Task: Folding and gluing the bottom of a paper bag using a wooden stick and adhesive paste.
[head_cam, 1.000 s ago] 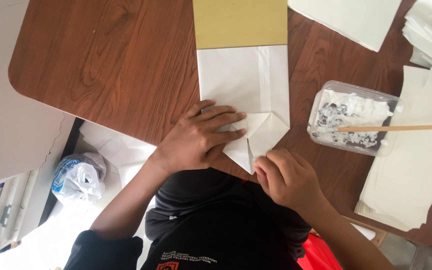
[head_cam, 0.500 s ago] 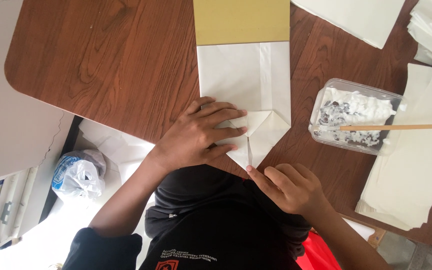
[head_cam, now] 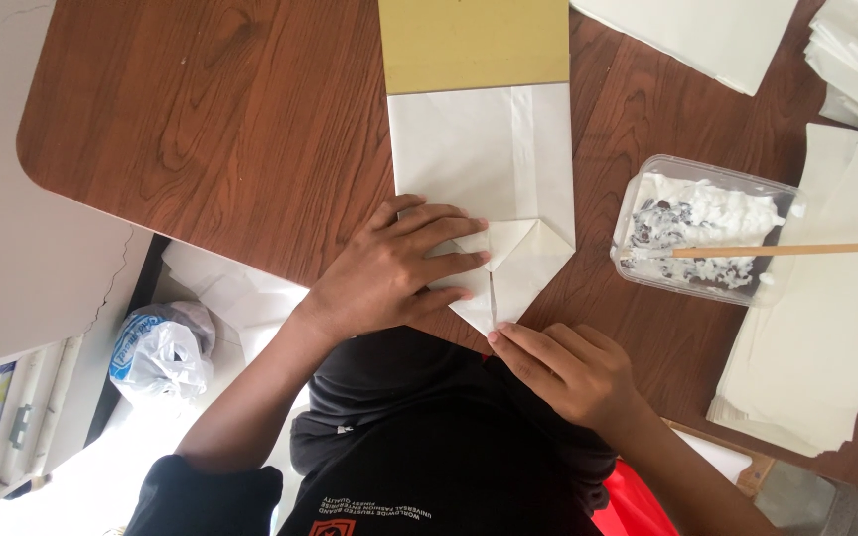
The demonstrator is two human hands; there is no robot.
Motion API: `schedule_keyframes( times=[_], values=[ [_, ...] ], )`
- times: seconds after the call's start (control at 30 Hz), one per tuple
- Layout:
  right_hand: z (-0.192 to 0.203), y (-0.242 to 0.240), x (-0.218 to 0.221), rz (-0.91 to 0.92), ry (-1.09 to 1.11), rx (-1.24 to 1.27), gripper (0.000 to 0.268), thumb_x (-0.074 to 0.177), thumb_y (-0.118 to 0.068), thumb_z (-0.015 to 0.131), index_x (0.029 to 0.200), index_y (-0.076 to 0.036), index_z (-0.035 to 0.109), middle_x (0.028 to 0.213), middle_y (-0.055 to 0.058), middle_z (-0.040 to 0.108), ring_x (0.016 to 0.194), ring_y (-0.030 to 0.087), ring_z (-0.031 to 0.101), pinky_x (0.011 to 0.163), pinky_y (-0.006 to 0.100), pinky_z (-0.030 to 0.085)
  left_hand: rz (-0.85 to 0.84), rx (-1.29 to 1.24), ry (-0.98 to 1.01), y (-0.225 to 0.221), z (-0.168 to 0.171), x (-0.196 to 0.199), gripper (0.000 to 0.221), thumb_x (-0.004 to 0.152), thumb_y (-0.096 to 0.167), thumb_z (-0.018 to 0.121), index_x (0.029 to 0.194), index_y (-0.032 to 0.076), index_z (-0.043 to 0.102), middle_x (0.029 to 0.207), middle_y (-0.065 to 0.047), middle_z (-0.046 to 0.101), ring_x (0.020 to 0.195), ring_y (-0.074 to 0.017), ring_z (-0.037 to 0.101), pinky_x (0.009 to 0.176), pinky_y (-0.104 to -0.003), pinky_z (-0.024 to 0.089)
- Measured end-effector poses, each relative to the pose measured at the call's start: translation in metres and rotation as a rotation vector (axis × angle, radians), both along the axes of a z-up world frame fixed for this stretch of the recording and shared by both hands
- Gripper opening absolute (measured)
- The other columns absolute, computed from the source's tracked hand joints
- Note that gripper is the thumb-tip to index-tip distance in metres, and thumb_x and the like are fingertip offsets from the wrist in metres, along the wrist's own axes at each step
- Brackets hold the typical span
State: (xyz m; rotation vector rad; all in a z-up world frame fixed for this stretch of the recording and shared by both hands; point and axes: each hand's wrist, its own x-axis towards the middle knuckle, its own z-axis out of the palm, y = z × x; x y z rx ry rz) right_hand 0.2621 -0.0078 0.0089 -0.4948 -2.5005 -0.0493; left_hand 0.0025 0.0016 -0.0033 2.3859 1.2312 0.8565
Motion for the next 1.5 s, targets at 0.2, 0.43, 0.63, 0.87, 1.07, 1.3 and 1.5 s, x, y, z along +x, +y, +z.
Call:
schedule_keyframes(
  times=[0.2,0.43,0.63,0.87,1.07,1.3,1.5],
  values=[
    [-0.005,0.000,0.005,-0.008,0.007,-0.183,0.020,0.097,-0.007,0.061,0.107,-0.013,0.078,0.096,0.002,0.075,0.058,0.012,0.061,0.048,0.022,0.047,-0.044,0.033,0.059,-0.001,0.000,-0.001,0.027,0.083,0.022,0.084,0.109,0.026,0.081,0.132,-0.010,0.067,0.129,-0.0320,0.059,0.110,-0.056,0.034],
    [-0.004,0.002,0.001,-0.060,0.050,-0.259,0.020,0.092,-0.005,0.068,0.106,-0.015,0.078,0.094,0.001,0.075,0.058,0.011,0.061,0.046,0.021,0.045,-0.084,-0.013,0.088,-0.001,0.001,-0.002,0.030,0.080,0.019,0.085,0.108,0.026,0.080,0.135,-0.012,0.065,0.131,-0.0339,0.055,0.110,-0.058,0.032],
    [-0.010,-0.001,-0.002,-0.133,0.101,-0.320,0.012,0.089,-0.008,0.074,0.096,-0.017,0.077,0.096,-0.001,0.074,0.075,0.017,0.069,0.064,0.028,0.056,-0.108,-0.023,0.099,-0.001,-0.002,-0.003,0.032,0.083,0.018,0.082,0.114,0.027,0.079,0.138,-0.013,0.062,0.133,-0.0348,0.053,0.110,-0.061,0.030],
    [-0.022,-0.009,-0.005,-0.125,0.187,-0.333,0.008,0.092,-0.007,0.072,0.095,-0.014,0.071,0.114,0.003,0.071,0.109,0.020,0.071,0.113,0.052,0.042,-0.107,-0.009,0.088,-0.001,-0.005,-0.004,0.032,0.084,0.018,0.081,0.114,0.025,0.078,0.138,-0.012,0.062,0.133,-0.0340,0.053,0.110,-0.060,0.029],
    [-0.023,-0.008,-0.004,-0.127,0.217,-0.393,0.010,0.089,-0.005,0.074,0.096,-0.011,0.072,0.118,0.004,0.067,0.110,0.019,0.071,0.119,0.048,0.042,-0.114,-0.030,0.089,-0.001,-0.003,-0.005,0.032,0.083,0.017,0.081,0.114,0.025,0.078,0.138,-0.012,0.062,0.132,-0.0339,0.053,0.109,-0.060,0.030],
    [-0.016,-0.003,-0.009,-0.121,0.220,-0.524,0.007,0.092,-0.003,0.070,0.097,-0.008,0.069,0.120,0.008,0.064,0.110,0.022,0.073,0.120,0.051,0.041,-0.111,-0.042,0.086,-0.002,-0.004,-0.005,0.033,0.082,0.018,0.081,0.115,0.025,0.078,0.137,-0.013,0.062,0.132,-0.0342,0.054,0.109,-0.060,0.030],
    [-0.015,0.003,-0.011,-0.152,0.212,-0.528,0.008,0.093,-0.004,0.069,0.099,-0.009,0.069,0.123,0.007,0.058,0.106,0.020,0.074,0.119,0.046,0.045,-0.114,-0.053,0.064,0.000,-0.004,-0.005,0.025,0.087,0.020,0.079,0.112,0.024,0.078,0.135,-0.012,0.063,0.132,-0.0339,0.054,0.109,-0.060,0.030]
  ],
)
